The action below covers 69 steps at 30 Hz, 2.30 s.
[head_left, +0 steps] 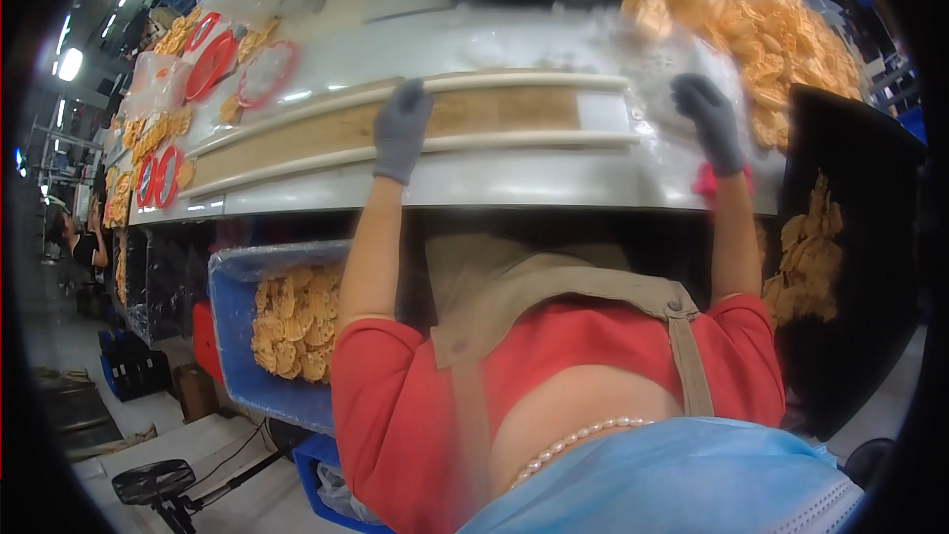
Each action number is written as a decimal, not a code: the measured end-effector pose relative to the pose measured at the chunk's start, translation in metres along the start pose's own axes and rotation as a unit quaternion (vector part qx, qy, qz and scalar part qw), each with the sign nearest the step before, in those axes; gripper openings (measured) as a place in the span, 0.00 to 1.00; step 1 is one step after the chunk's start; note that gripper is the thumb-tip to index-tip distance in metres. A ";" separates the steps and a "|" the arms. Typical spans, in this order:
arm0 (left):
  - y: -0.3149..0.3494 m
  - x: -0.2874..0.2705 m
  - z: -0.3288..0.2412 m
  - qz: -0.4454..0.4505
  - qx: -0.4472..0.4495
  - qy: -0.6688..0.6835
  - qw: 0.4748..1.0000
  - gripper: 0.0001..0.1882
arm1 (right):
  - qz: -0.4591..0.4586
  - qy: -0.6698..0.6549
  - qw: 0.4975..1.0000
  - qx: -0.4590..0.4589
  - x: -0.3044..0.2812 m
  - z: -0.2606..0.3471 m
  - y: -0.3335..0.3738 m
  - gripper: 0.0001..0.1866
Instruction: The person places waffle-like snacks into plastic trays and applies decorative stickers to them by hand.
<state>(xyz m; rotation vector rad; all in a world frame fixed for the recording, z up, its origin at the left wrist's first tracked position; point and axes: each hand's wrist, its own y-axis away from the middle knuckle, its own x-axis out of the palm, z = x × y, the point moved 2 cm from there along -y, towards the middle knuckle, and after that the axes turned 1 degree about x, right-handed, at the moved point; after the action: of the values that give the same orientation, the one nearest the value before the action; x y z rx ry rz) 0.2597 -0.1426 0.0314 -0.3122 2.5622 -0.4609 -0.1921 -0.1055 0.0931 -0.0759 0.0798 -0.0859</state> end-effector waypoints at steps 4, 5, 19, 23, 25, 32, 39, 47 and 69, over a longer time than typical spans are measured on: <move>0.014 -0.014 -0.008 -0.017 -0.001 0.049 0.999 0.17 | 0.039 0.030 0.999 -0.010 0.022 0.027 0.009 0.12; 0.021 -0.015 -0.006 -0.025 -0.007 0.050 0.998 0.18 | 0.059 0.055 0.996 -0.030 0.032 0.038 0.010 0.12; -0.029 -0.029 -0.064 0.046 0.072 0.075 0.994 0.17 | -0.010 0.474 0.747 -0.465 0.177 0.221 -0.082 0.11; -0.051 -0.011 -0.064 0.105 0.092 0.089 0.986 0.18 | -0.004 0.577 0.576 -0.579 0.210 0.228 -0.158 0.17; -0.060 -0.011 -0.064 0.112 0.101 0.103 0.983 0.18 | -0.071 0.626 0.462 -0.625 0.224 0.237 -0.178 0.12; -0.143 -0.008 -0.037 0.125 0.158 0.051 0.978 0.16 | -0.015 0.850 0.472 -0.232 0.204 0.207 -0.266 0.11; -0.303 0.072 -0.042 0.150 0.085 0.072 0.982 0.18 | 0.216 0.811 0.513 0.181 0.212 0.199 -0.407 0.09; -0.393 0.183 -0.093 0.153 -0.041 0.165 0.973 0.23 | -0.135 0.769 0.625 -0.005 0.165 0.292 -0.647 0.16; -0.396 0.216 -0.079 0.226 -0.107 0.319 0.914 0.19 | 0.065 0.846 0.530 0.003 0.275 0.191 -0.755 0.22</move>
<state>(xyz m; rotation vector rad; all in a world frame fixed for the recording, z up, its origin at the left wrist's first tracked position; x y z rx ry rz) 0.0877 -0.5506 0.1493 0.4343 3.1909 -0.1063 0.0343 -0.8660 0.3214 0.0517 2.0995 0.0237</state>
